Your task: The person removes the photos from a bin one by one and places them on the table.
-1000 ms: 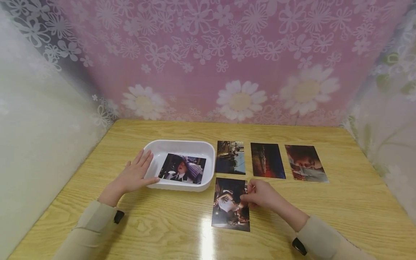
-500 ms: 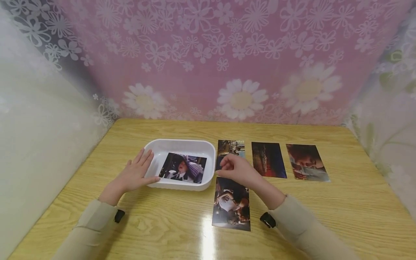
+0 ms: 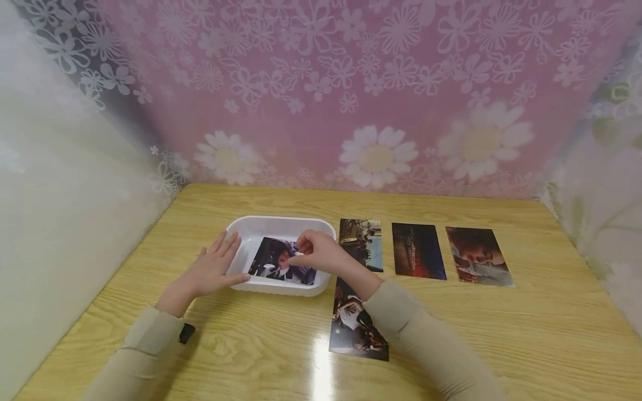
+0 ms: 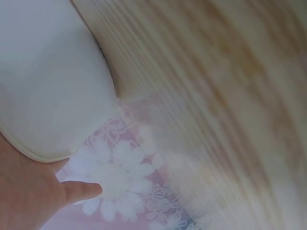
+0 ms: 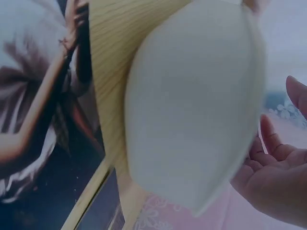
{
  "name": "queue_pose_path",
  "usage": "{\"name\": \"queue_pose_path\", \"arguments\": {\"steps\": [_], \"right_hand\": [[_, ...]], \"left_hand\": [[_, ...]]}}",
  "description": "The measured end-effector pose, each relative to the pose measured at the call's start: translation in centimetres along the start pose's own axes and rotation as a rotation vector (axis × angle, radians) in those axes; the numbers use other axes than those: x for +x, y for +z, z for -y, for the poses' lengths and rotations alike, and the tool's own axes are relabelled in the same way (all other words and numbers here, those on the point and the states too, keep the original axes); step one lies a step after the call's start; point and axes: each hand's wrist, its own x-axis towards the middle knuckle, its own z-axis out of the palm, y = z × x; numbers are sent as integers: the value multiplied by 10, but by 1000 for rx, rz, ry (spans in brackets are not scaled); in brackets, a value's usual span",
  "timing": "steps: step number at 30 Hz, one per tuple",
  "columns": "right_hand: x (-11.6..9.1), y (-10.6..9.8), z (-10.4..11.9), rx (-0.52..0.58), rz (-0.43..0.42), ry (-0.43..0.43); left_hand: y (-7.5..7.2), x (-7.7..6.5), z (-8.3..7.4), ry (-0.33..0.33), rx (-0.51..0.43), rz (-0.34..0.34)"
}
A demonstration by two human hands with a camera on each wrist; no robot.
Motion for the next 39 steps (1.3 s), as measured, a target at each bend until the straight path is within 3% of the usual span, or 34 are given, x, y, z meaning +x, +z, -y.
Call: {"name": "queue_pose_path", "arguments": {"steps": [5, 11, 18, 29, 39], "right_hand": [[18, 17, -8, -254, 53, -21], [27, 33, -15, -596, 136, 53], [31, 39, -20, -848, 147, 99], [42, 38, -21, -907, 131, 224], [46, 39, -24, -827, 89, 250]], "left_hand": [[0, 1, 0, 1, 6, -7], [0, 2, -1, 8, 1, 1], [1, 3, -1, 6, 1, -14], [-1, 3, -1, 5, 1, -11], [1, 0, 0, 1, 2, -18]]}}
